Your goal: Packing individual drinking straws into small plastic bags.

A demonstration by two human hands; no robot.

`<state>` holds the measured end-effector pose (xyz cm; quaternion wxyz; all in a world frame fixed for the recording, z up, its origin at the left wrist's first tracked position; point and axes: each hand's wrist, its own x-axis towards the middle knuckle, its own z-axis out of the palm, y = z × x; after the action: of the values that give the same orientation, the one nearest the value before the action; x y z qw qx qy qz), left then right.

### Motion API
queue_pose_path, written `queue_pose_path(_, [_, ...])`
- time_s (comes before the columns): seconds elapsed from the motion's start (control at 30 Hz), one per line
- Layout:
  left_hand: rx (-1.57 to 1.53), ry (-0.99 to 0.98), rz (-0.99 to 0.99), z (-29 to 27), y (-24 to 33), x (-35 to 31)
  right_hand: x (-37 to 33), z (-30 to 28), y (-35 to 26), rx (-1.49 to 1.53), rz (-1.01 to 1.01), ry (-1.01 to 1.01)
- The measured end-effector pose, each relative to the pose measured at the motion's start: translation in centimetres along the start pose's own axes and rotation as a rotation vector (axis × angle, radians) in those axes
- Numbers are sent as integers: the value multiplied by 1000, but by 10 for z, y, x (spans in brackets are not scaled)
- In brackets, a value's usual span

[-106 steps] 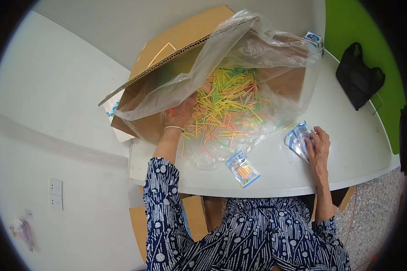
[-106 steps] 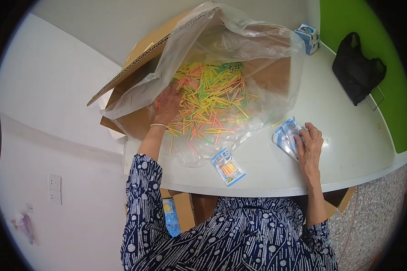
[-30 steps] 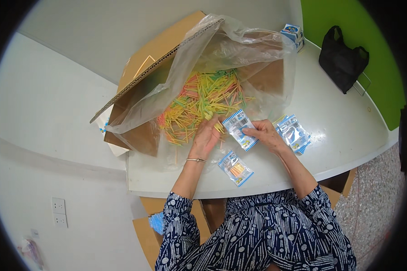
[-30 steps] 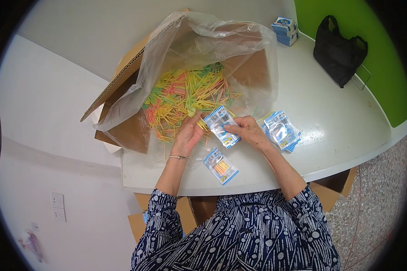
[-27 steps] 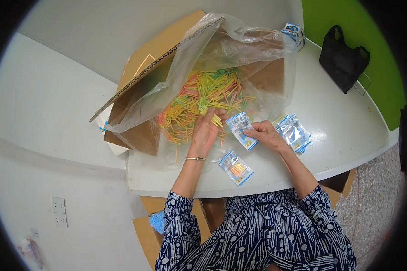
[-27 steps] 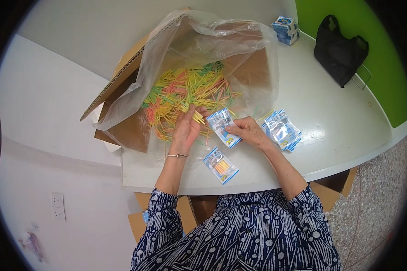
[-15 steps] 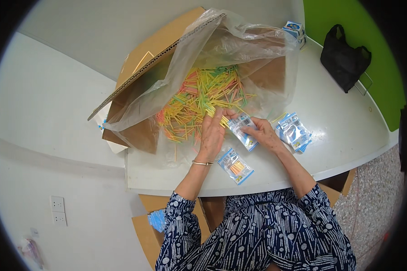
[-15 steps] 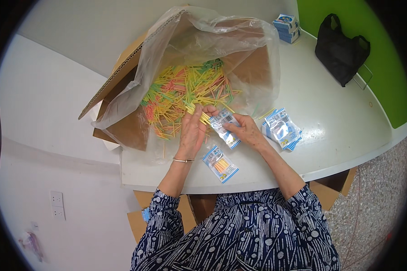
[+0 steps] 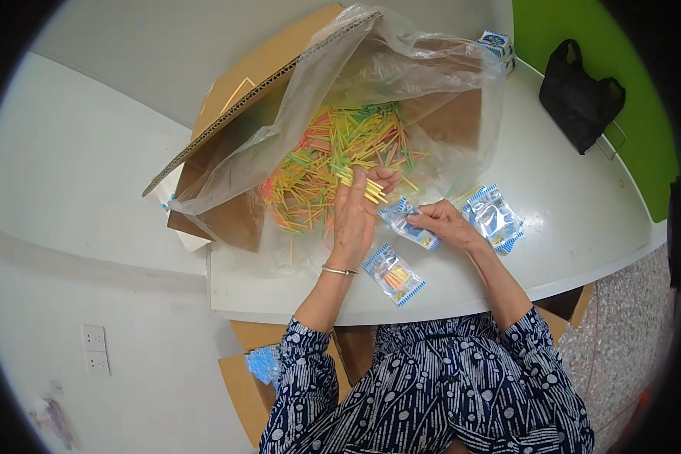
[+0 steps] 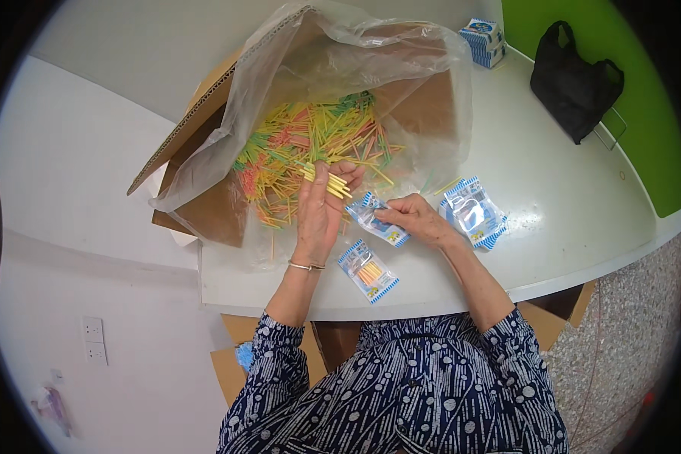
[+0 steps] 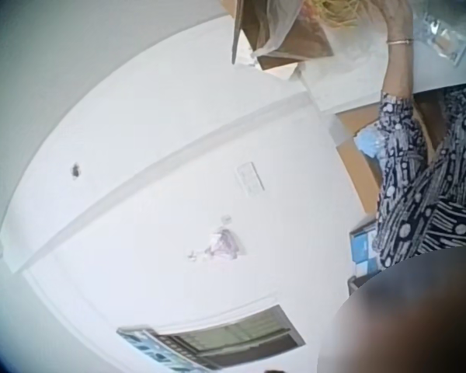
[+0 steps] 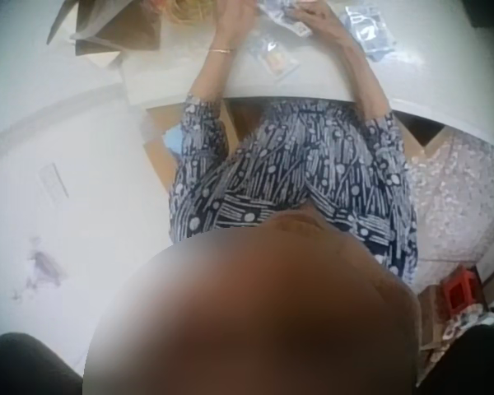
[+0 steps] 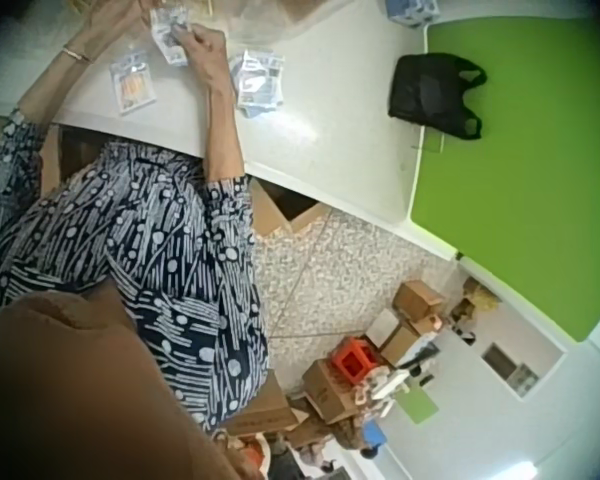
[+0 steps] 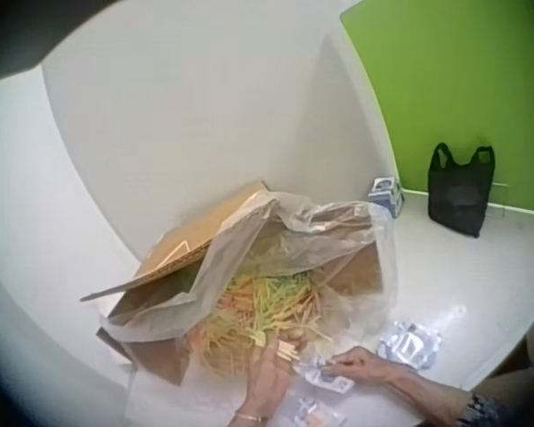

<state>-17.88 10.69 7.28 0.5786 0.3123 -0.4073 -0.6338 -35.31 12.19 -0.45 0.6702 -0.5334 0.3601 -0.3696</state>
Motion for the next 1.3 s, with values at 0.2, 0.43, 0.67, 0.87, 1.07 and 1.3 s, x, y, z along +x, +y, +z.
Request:
queue_pose_path(0.2, [97, -64, -23, 4, -2, -5, -3, -2, -4, 172, 50, -86])
queue_pose_path(0.43, [309, -183, -67, 0, -10, -18, -3, -3, -6, 240, 37, -139])
queue_pose_path(0.67, [698, -345, -16, -14, -6, -26, -4, 1, -2, 198, 27, -95])
queue_pose_path(0.87, [859, -169, 18, -79, 22, -2, -8, -11, -7, 174, -14, -58])
queue_pose_path(1.07, [2054, -372, 620, -114, 29, 2, -6, -13, -8, 258, -60, 25])
queue_pose_path(1.3, [2109, -414, 751, -120, 9, 23, -5, -12, -3, 309, -81, 37])
